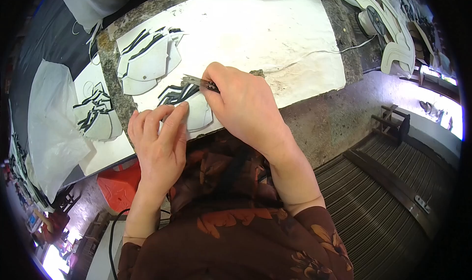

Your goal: Manual trimming and alignment of shoe upper components at a workbench.

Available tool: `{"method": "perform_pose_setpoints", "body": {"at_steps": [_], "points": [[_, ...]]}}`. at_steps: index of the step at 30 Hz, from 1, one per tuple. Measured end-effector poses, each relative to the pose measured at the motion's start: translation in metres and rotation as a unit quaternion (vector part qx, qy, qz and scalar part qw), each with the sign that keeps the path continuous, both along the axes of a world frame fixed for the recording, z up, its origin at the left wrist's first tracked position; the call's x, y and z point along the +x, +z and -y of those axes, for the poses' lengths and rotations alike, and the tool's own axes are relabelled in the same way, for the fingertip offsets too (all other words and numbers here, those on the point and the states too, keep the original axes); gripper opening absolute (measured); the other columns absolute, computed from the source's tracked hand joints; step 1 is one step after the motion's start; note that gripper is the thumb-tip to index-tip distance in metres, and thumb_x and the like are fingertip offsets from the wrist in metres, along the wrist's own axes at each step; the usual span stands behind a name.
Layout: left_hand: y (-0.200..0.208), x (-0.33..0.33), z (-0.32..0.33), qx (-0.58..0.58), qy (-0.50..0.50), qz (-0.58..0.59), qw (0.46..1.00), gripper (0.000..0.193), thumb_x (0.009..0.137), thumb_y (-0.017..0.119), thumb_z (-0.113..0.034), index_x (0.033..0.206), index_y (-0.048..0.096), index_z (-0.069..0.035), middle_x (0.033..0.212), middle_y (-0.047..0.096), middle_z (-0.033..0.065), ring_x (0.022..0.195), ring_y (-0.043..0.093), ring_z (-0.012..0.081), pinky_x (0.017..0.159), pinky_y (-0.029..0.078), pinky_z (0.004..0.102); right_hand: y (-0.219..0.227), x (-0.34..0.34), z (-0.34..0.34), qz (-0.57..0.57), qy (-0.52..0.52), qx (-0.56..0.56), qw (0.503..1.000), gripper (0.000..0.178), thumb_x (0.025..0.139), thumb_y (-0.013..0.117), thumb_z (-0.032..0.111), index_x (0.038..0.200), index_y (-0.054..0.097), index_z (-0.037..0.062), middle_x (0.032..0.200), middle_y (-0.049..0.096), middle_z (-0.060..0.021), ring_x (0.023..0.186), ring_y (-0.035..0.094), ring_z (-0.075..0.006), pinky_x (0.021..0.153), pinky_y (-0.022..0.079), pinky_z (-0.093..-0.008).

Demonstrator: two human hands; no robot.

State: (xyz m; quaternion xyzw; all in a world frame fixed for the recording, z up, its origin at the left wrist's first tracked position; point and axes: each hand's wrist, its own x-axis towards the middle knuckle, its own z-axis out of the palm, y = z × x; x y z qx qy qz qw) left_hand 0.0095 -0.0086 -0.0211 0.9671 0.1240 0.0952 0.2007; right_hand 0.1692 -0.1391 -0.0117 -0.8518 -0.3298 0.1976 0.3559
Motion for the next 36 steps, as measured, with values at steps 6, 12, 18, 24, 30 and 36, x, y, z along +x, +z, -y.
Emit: {"method": "perform_pose_setpoints", "body": {"at_steps": [6, 12, 18, 24, 30, 36], "points": [[0.009, 0.005, -0.002, -0.009, -0.011, -0.031, 0.999, 0.049, 0.084, 0.07, -0.006, 0.131, 0.069, -0.019, 0.114, 0.059, 0.0045, 0.112, 0.052, 0.0296, 0.113, 0.033, 0.0562, 0.0, 0.005, 0.002, -0.012, -0.003, 0.001, 1.0, 0.013, 0.094, 0.065, 0.017, 0.094, 0.061, 0.0046, 0.083, 0.068, -0.0158, 0.078, 0.067, -0.0381, 0.068, 0.052, -0.0451], [0.011, 0.008, -0.003, -0.004, -0.025, -0.041, 0.999, 0.052, 0.083, 0.07, -0.007, 0.132, 0.069, -0.021, 0.113, 0.058, 0.0061, 0.109, 0.051, 0.0306, 0.11, 0.032, 0.0577, 0.003, 0.01, 0.005, -0.047, -0.025, -0.012, 0.999, 0.015, 0.093, 0.067, 0.016, 0.098, 0.064, 0.0014, 0.08, 0.068, -0.0131, 0.07, 0.063, -0.0266, 0.068, 0.049, -0.0342], [0.017, 0.012, -0.003, 0.007, -0.036, -0.064, 0.997, 0.049, 0.087, 0.067, -0.009, 0.134, 0.068, -0.022, 0.11, 0.057, 0.008, 0.107, 0.051, 0.0303, 0.109, 0.034, 0.0567, 0.0, 0.011, 0.006, -0.04, -0.021, -0.018, 0.999, 0.016, 0.093, 0.063, 0.019, 0.093, 0.063, 0.0035, 0.084, 0.07, -0.0171, 0.079, 0.067, -0.0395, 0.07, 0.052, -0.0463], [0.018, 0.013, -0.003, -0.01, -0.033, -0.076, 0.996, 0.049, 0.088, 0.066, -0.009, 0.136, 0.067, -0.023, 0.108, 0.055, 0.0083, 0.106, 0.052, 0.0303, 0.109, 0.034, 0.0567, -0.009, 0.009, 0.007, -0.057, -0.04, 0.004, 0.998, 0.017, 0.091, 0.069, 0.018, 0.094, 0.064, 0.0017, 0.075, 0.065, -0.0131, 0.065, 0.059, -0.0262, 0.064, 0.048, -0.0345], [0.018, 0.015, -0.001, -0.038, -0.03, -0.087, 0.995, 0.051, 0.087, 0.066, -0.007, 0.137, 0.065, -0.02, 0.109, 0.055, 0.0095, 0.107, 0.051, 0.0304, 0.108, 0.036, 0.0539, -0.016, -0.002, 0.004, -0.048, -0.076, -0.017, 0.996, 0.016, 0.091, 0.069, 0.017, 0.097, 0.064, 0.0033, 0.077, 0.065, -0.0138, 0.066, 0.059, -0.0254, 0.065, 0.048, -0.034], [0.007, 0.008, 0.003, -0.052, 0.016, -0.035, 0.998, 0.052, 0.09, 0.063, -0.002, 0.141, 0.06, -0.011, 0.122, 0.053, 0.0142, 0.113, 0.051, 0.0334, 0.103, 0.038, 0.0443, -0.017, 0.005, 0.017, -0.214, -0.095, 0.139, 0.962, 0.018, 0.093, 0.069, 0.018, 0.104, 0.068, 0.0043, 0.069, 0.061, -0.0018, 0.063, 0.057, -0.0134, 0.06, 0.045, -0.0303]]}}
